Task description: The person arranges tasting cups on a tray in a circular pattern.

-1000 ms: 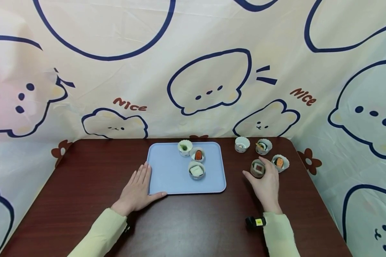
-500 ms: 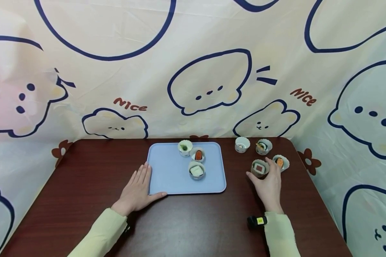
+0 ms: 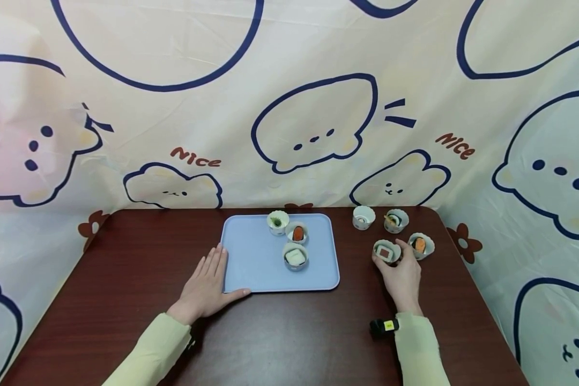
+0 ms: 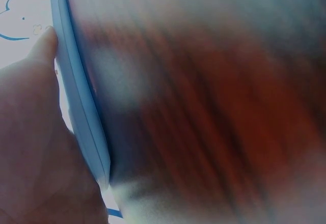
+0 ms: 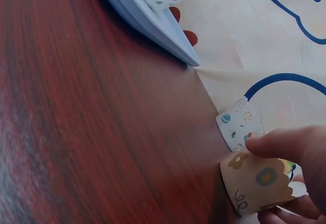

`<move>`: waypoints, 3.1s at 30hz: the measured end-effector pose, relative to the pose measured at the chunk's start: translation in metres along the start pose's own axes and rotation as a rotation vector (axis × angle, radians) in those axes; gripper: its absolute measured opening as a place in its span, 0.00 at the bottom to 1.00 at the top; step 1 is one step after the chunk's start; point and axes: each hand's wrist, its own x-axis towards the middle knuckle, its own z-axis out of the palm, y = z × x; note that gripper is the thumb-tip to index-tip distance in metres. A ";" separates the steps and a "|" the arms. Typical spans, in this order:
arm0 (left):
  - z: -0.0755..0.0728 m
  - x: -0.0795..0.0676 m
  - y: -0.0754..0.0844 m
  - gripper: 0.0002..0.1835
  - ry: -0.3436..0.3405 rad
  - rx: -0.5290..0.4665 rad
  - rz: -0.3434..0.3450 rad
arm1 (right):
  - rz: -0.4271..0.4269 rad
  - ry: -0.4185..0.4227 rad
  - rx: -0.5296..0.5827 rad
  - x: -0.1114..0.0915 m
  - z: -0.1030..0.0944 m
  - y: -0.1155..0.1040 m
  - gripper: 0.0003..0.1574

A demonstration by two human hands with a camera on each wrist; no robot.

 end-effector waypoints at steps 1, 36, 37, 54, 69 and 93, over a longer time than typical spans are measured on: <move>0.001 0.000 0.000 0.68 0.001 0.012 0.000 | 0.001 0.000 -0.004 0.000 0.000 0.000 0.50; -0.007 0.000 0.004 0.66 -0.046 0.022 -0.015 | -0.044 -0.012 0.011 -0.002 0.009 -0.011 0.44; -0.006 0.000 0.004 0.66 -0.046 0.021 -0.015 | -0.048 -0.013 0.011 -0.002 0.010 -0.012 0.44; 0.007 0.002 -0.003 0.69 0.005 0.024 -0.003 | -0.171 -0.056 0.079 -0.008 0.017 -0.025 0.40; -0.001 0.001 0.000 0.67 -0.016 0.020 -0.006 | -0.249 -0.150 0.113 -0.015 0.021 -0.042 0.40; 0.013 0.003 -0.008 0.69 0.024 0.022 -0.002 | -0.302 -0.267 0.159 -0.032 0.040 -0.059 0.40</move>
